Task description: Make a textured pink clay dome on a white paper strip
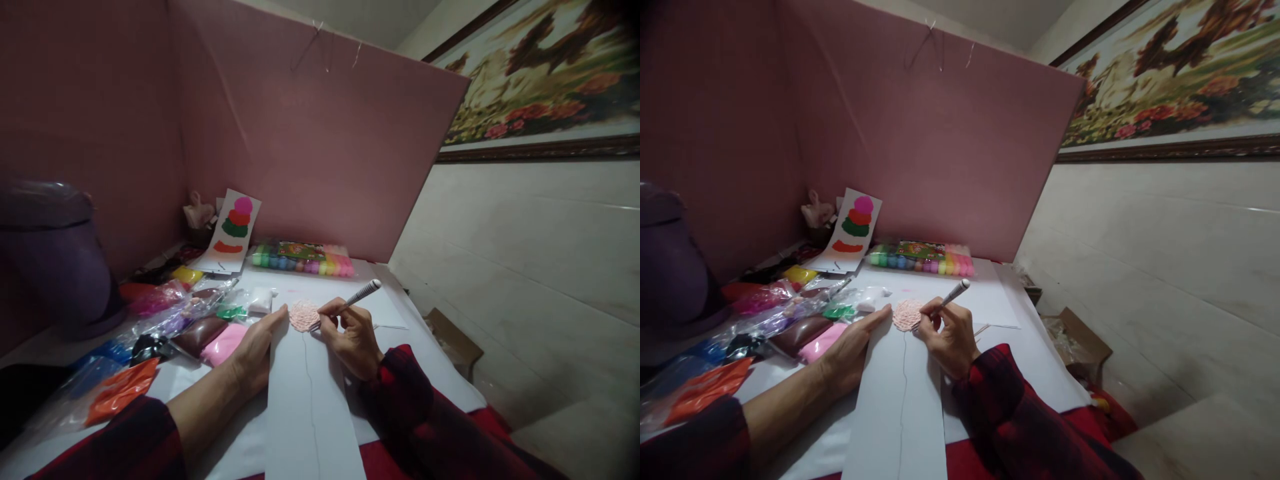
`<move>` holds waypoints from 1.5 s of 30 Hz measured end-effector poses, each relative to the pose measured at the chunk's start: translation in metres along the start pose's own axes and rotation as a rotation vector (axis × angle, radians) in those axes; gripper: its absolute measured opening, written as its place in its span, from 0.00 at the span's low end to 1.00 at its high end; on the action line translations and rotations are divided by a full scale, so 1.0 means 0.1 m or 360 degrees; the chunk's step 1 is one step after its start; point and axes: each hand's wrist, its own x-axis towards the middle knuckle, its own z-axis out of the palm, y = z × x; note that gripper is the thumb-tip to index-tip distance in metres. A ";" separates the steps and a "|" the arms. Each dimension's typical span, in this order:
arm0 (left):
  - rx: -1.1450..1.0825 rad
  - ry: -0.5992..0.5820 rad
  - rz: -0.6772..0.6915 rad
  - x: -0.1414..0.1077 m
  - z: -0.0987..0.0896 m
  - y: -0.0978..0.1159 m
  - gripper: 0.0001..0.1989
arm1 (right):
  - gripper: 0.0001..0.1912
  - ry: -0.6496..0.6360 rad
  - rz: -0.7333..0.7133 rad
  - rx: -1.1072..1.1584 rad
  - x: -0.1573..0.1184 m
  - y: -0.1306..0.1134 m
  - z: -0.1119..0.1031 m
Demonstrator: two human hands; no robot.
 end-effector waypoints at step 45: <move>-0.0002 -0.0011 -0.0008 -0.02 0.01 0.00 0.18 | 0.04 -0.0032 0.0087 0.0032 -0.02 -0.02 0.01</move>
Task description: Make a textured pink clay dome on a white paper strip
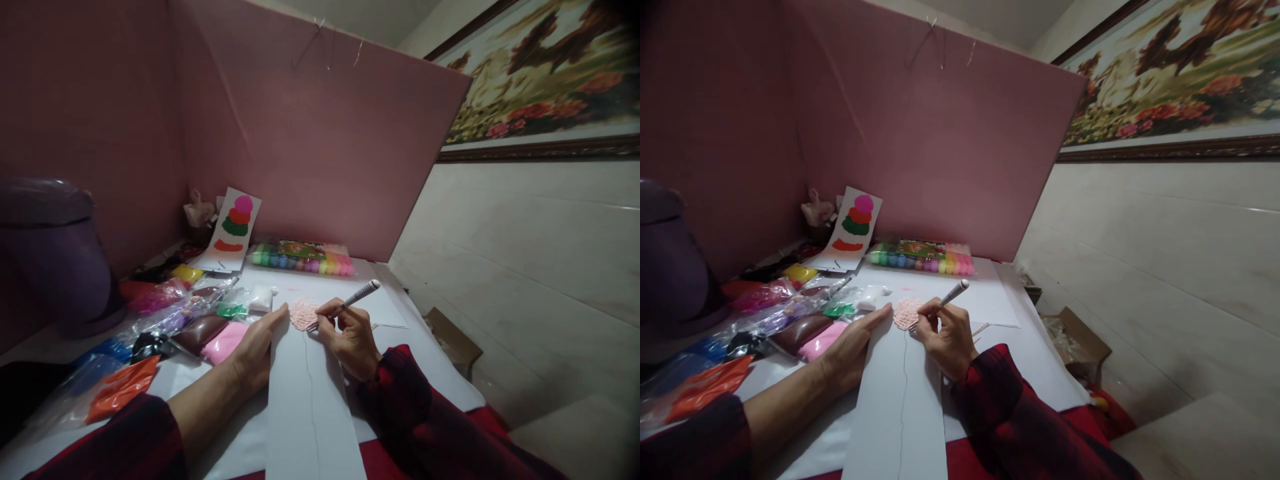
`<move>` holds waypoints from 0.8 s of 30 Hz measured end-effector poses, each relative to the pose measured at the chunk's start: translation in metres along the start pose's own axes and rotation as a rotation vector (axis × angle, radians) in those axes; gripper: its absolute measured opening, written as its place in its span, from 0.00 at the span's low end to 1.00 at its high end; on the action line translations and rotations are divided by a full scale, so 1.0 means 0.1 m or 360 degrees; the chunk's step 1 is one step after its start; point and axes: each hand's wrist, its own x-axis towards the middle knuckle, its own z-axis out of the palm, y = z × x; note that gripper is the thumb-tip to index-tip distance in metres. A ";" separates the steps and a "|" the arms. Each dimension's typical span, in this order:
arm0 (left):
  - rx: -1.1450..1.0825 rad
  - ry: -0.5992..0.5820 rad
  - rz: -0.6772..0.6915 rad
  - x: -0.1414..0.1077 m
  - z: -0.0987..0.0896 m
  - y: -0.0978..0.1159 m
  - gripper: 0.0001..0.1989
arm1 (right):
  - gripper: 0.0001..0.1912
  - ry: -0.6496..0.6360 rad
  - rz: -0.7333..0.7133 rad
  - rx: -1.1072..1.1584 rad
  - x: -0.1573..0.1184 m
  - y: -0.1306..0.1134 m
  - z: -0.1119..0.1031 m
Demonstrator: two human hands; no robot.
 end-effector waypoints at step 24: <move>-0.0010 0.0034 0.0000 0.00 0.03 0.01 0.20 | 0.05 0.0177 0.0115 0.0133 0.02 0.02 -0.03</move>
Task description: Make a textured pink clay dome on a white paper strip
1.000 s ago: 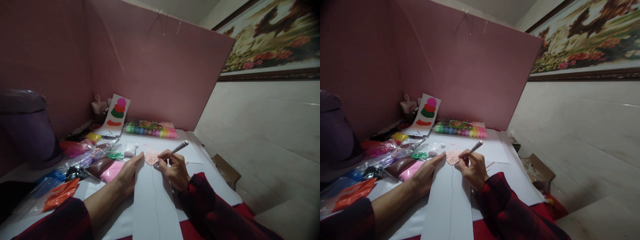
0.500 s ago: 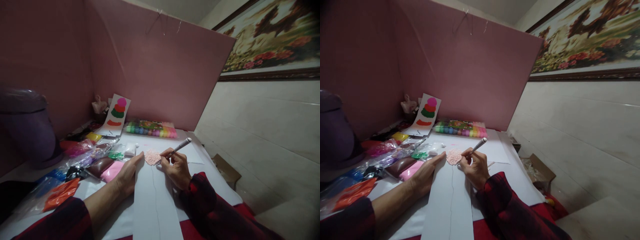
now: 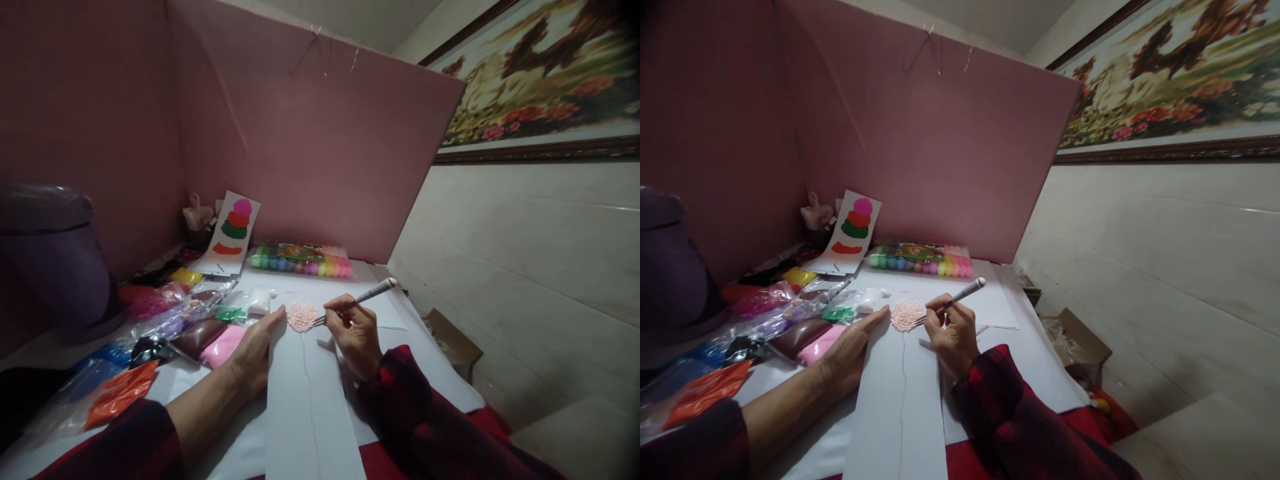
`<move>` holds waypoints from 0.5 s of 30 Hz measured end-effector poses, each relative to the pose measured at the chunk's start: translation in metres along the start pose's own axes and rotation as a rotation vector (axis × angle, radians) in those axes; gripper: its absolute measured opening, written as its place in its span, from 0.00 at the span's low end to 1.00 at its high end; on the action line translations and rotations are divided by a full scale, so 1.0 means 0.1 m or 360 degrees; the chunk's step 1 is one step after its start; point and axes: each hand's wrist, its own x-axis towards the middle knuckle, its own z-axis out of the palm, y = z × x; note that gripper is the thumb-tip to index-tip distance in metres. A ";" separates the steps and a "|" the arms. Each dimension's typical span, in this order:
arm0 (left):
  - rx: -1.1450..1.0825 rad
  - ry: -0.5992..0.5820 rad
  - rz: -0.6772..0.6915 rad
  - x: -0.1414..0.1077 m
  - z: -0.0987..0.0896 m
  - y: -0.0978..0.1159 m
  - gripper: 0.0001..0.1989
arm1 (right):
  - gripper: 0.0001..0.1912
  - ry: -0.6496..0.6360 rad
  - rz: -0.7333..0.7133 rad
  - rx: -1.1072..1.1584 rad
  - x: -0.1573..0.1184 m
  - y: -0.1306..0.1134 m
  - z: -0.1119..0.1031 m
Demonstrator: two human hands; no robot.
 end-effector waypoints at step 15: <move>0.0014 0.0027 0.0036 0.01 -0.03 -0.01 0.18 | 0.05 -0.0176 -0.0078 -0.0086 -0.04 -0.01 0.05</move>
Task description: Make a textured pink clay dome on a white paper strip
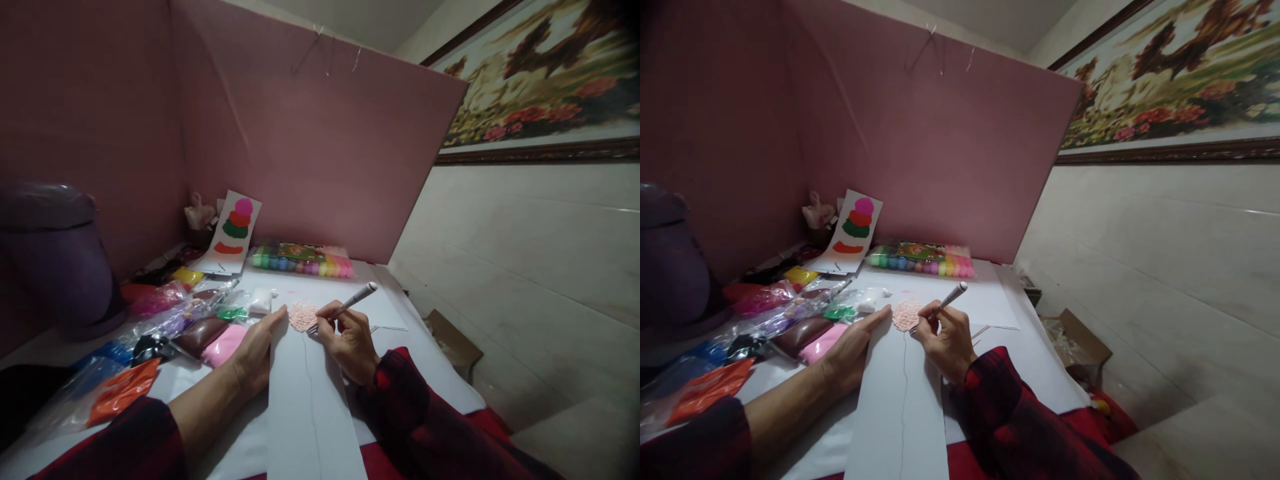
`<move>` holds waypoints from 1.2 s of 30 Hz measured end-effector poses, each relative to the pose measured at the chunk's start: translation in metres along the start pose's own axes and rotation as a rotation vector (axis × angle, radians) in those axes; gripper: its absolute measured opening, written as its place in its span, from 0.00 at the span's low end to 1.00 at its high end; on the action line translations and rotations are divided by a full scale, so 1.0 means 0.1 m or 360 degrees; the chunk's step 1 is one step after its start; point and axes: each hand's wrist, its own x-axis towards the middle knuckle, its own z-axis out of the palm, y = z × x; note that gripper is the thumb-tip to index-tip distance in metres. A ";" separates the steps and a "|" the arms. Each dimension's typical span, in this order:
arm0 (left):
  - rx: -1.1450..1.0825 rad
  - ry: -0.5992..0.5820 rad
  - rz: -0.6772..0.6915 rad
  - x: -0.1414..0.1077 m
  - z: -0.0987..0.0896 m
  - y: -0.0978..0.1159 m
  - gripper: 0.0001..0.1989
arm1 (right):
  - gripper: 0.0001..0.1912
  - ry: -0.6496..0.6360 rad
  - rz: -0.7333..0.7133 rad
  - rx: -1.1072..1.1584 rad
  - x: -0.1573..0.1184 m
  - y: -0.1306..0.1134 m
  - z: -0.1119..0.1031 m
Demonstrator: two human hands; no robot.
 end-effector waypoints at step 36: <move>-0.0026 -0.0012 0.0087 0.04 -0.01 -0.02 0.17 | 0.07 0.0174 0.0306 0.0304 0.01 0.01 -0.02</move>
